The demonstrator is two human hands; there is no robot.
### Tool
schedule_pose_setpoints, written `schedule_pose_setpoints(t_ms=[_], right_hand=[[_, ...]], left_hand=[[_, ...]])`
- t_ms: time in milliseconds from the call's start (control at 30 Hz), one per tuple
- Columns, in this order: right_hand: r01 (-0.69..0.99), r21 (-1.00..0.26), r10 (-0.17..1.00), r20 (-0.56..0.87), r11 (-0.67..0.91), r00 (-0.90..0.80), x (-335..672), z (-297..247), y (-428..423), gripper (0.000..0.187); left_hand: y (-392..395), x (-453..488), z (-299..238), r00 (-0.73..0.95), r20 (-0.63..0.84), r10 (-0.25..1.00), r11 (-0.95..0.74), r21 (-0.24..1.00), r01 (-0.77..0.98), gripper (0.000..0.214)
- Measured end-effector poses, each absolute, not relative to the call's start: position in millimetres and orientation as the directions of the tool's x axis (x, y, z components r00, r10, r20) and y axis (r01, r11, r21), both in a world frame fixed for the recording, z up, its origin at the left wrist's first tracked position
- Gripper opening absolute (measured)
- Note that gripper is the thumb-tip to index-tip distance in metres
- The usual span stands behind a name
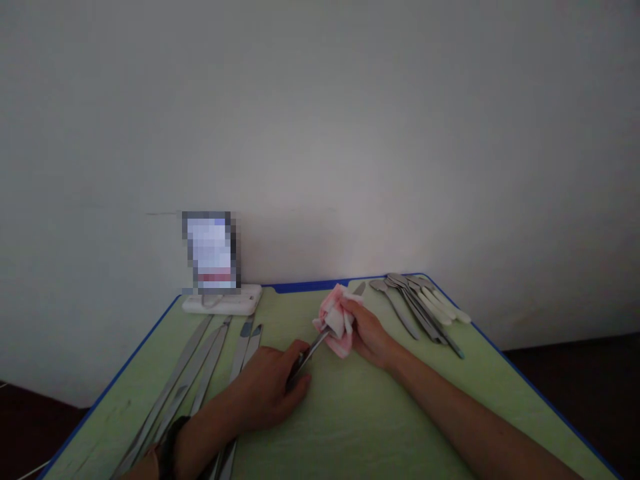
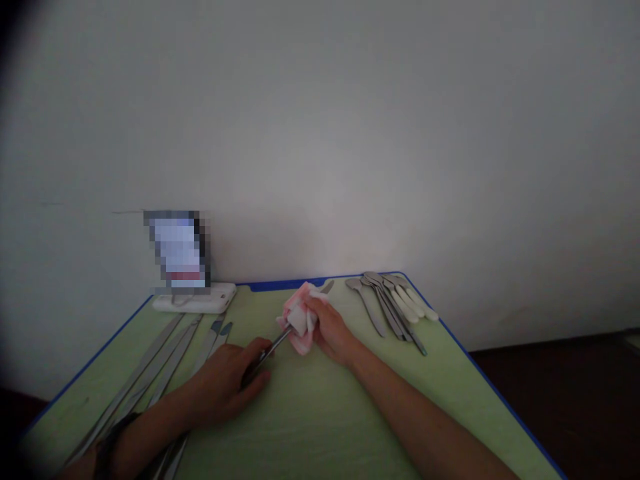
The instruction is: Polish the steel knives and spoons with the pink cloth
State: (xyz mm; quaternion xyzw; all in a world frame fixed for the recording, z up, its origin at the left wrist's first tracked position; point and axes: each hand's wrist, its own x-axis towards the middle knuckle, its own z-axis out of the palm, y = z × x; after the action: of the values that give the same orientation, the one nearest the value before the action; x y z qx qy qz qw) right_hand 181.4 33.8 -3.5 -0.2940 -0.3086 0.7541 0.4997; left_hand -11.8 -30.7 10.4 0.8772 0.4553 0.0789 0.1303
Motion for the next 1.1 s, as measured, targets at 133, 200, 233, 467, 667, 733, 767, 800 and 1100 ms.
schedule_pose_setpoints(t_ms=[133, 200, 233, 467, 667, 733, 767, 800, 1100], right_hand=[[-0.565, -0.769, 0.927, -0.094, -0.299, -0.362, 180.3, -2.3, 33.1, 0.025], [-0.543, -0.786, 0.917, -0.073, -0.295, -0.393, 180.1, -1.9, 32.3, 0.029], [-0.529, -0.797, 0.913, -0.068, -0.292, -0.402, 180.2, -2.2, 31.9, 0.03], [-0.471, -0.822, 0.905, -0.116, -0.319, -0.409, 181.5, -9.2, 31.2, 0.03], [-0.619, -0.695, 0.926, -0.211, -0.366, -0.311, 185.2, -2.4, 35.5, 0.026], [-0.651, -0.664, 0.929, -0.226, -0.367, -0.294, 185.6, -1.2, 36.8, 0.028], [-0.654, -0.664, 0.931, -0.219, -0.362, -0.292, 185.3, -1.3, 37.0, 0.03], [-0.653, -0.668, 0.932, -0.209, -0.357, -0.297, 184.8, -1.8, 37.1, 0.031], [-0.568, -0.756, 0.921, -0.117, -0.326, -0.372, 182.2, -4.9, 34.3, 0.032]], left_hand=[[-28.3, -10.3, 9.5, 0.546, -0.012, 0.838, -0.507, 0.356, 0.785, 0.015], [-26.9, -9.7, 8.1, 0.536, -0.023, 0.844, -0.485, 0.394, 0.781, 0.02], [-26.4, -9.5, 7.4, 0.533, -0.026, 0.846, -0.476, 0.412, 0.777, 0.022], [-25.8, -9.2, 5.1, 0.551, 0.002, 0.835, -0.493, 0.449, 0.745, 0.031], [-25.7, -10.5, 3.3, 0.616, 0.017, 0.788, -0.566, 0.414, 0.713, 0.03], [-25.6, -10.7, 3.2, 0.635, 0.021, 0.772, -0.59, 0.394, 0.705, 0.028], [-25.9, -10.8, 3.3, 0.64, 0.022, 0.768, -0.598, 0.383, 0.704, 0.027], [-26.2, -10.8, 3.5, 0.645, 0.024, 0.764, -0.605, 0.373, 0.703, 0.026], [-27.4, -11.3, 6.1, 0.674, 0.002, 0.739, -0.646, 0.285, 0.708, 0.022]])
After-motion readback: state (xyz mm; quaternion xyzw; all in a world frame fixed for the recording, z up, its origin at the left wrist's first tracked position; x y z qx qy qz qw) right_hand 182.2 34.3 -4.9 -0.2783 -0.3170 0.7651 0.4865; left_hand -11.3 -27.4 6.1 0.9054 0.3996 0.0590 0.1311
